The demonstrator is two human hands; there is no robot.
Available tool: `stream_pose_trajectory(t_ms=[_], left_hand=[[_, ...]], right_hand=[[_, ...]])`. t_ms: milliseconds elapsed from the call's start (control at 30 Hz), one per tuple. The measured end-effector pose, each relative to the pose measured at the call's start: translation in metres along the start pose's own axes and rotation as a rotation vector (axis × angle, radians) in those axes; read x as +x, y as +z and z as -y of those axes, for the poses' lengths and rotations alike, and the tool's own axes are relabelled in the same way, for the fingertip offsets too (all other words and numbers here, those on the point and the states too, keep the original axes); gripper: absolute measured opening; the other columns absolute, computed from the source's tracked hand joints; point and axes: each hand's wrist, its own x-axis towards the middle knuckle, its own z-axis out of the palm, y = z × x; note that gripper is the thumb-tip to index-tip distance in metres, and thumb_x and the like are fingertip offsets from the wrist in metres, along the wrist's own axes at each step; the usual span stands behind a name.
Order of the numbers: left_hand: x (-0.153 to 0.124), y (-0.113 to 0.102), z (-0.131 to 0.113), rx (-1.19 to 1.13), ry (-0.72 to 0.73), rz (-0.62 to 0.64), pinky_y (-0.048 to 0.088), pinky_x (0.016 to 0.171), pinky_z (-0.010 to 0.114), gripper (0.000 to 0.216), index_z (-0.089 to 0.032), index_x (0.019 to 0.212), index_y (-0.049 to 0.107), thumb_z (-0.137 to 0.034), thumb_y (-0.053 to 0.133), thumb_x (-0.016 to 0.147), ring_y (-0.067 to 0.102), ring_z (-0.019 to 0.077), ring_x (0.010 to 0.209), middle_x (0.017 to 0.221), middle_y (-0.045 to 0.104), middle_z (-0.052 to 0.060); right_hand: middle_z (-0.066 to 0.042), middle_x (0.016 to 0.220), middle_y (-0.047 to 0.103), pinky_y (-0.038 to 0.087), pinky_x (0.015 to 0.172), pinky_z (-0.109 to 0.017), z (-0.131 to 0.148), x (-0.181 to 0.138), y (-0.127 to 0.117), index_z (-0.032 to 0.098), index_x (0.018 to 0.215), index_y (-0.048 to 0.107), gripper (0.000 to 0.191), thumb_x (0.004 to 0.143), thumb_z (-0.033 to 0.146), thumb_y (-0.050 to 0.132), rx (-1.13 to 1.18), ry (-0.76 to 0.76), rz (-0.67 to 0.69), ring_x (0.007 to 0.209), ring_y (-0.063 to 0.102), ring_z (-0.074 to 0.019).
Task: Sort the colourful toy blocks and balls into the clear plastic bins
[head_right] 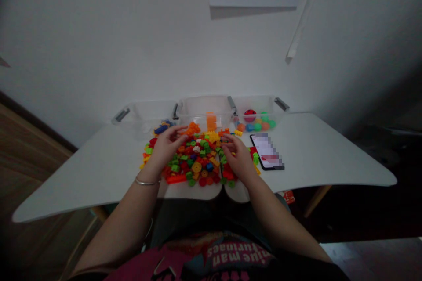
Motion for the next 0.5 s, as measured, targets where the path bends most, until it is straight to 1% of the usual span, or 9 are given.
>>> stream_pose_trajectory(t_ms=[67, 100, 133, 200, 267, 333, 400, 433, 500], left_hand=[[0.014, -0.022, 0.008, -0.032, -0.020, -0.231, 0.052, 0.069, 0.027, 0.035, -0.018, 0.111, 0.068, -0.034, 0.067, 0.080, 0.061, 0.0136, 0.072, 0.085, 0.069, 0.003], [0.020, -0.032, 0.012, -0.010, -0.025, -0.330, 0.052, 0.069, 0.026, 0.034, -0.017, 0.110, 0.068, -0.034, 0.065, 0.081, 0.061, 0.0136, 0.072, 0.085, 0.068, 0.003], [0.027, -0.042, 0.015, 0.043, -0.033, -0.406, 0.051, 0.069, 0.026, 0.033, -0.017, 0.109, 0.068, -0.034, 0.064, 0.081, 0.061, 0.0140, 0.073, 0.086, 0.068, 0.003], [0.039, -0.060, 0.018, 0.176, -0.053, -0.483, 0.050, 0.072, 0.028, 0.031, -0.016, 0.107, 0.068, -0.033, 0.062, 0.082, 0.062, 0.0159, 0.078, 0.091, 0.070, 0.006], [0.049, -0.074, 0.019, 0.353, -0.056, -0.476, 0.050, 0.079, 0.031, 0.030, -0.016, 0.109, 0.067, -0.032, 0.058, 0.086, 0.064, 0.0191, 0.087, 0.101, 0.071, 0.009], [0.055, -0.084, 0.018, 0.605, -0.035, -0.408, 0.048, 0.087, 0.038, 0.031, -0.017, 0.111, 0.068, -0.032, 0.052, 0.090, 0.063, 0.0244, 0.097, 0.108, 0.071, 0.011], [0.060, -0.091, 0.016, 0.870, 0.000, -0.286, 0.043, 0.092, 0.045, 0.033, -0.017, 0.112, 0.069, -0.032, 0.045, 0.094, 0.059, 0.0307, 0.107, 0.111, 0.070, 0.014], [0.062, -0.093, 0.016, 0.980, 0.016, -0.216, 0.042, 0.092, 0.047, 0.036, -0.017, 0.112, 0.069, -0.031, 0.041, 0.095, 0.057, 0.0331, 0.110, 0.112, 0.070, 0.016], [0.066, -0.095, 0.017, 1.129, 0.030, -0.092, 0.041, 0.089, 0.048, 0.041, -0.017, 0.112, 0.070, -0.030, 0.035, 0.096, 0.056, 0.0356, 0.110, 0.112, 0.070, 0.017]], right_hand=[[-0.010, 0.114, 0.069, 0.058, 0.082, -0.041, -0.002, 0.000, -0.008, 0.024, 0.116, 0.061, 0.035, 0.085, 0.039, 0.060, -0.059, 0.001, -0.045, 0.093, 0.069, -0.0223], [-0.010, 0.111, 0.070, 0.058, 0.079, -0.041, -0.002, 0.000, -0.011, 0.023, 0.114, 0.062, 0.033, 0.085, 0.039, 0.059, -0.076, 0.002, -0.067, 0.090, 0.069, -0.0222], [-0.010, 0.109, 0.071, 0.058, 0.078, -0.040, -0.003, 0.000, -0.013, 0.023, 0.113, 0.062, 0.033, 0.085, 0.040, 0.058, -0.086, 0.003, -0.083, 0.089, 0.069, -0.0221], [-0.009, 0.108, 0.072, 0.057, 0.080, -0.041, -0.003, -0.002, -0.016, 0.022, 0.111, 0.063, 0.032, 0.086, 0.039, 0.057, -0.108, 0.004, -0.087, 0.090, 0.068, -0.0223], [-0.009, 0.109, 0.072, 0.056, 0.085, -0.042, -0.005, -0.003, -0.017, 0.022, 0.110, 0.064, 0.031, 0.086, 0.039, 0.056, -0.138, 0.003, -0.069, 0.094, 0.068, -0.0228], [-0.009, 0.111, 0.071, 0.055, 0.088, -0.044, -0.006, -0.004, -0.017, 0.023, 0.110, 0.065, 0.030, 0.087, 0.039, 0.055, -0.166, -0.004, -0.050, 0.097, 0.068, -0.0232], [-0.009, 0.113, 0.071, 0.055, 0.090, -0.045, -0.007, -0.004, -0.017, 0.023, 0.109, 0.066, 0.029, 0.088, 0.038, 0.054, -0.191, -0.021, -0.036, 0.100, 0.068, -0.0240], [-0.009, 0.114, 0.071, 0.055, 0.090, -0.045, -0.007, -0.004, -0.018, 0.023, 0.109, 0.066, 0.028, 0.088, 0.038, 0.054, -0.205, -0.033, -0.030, 0.102, 0.067, -0.0244], [-0.009, 0.114, 0.071, 0.055, 0.091, -0.046, -0.008, -0.004, -0.018, 0.024, 0.108, 0.067, 0.027, 0.088, 0.037, 0.054, -0.236, -0.055, -0.021, 0.105, 0.066, -0.0250]])
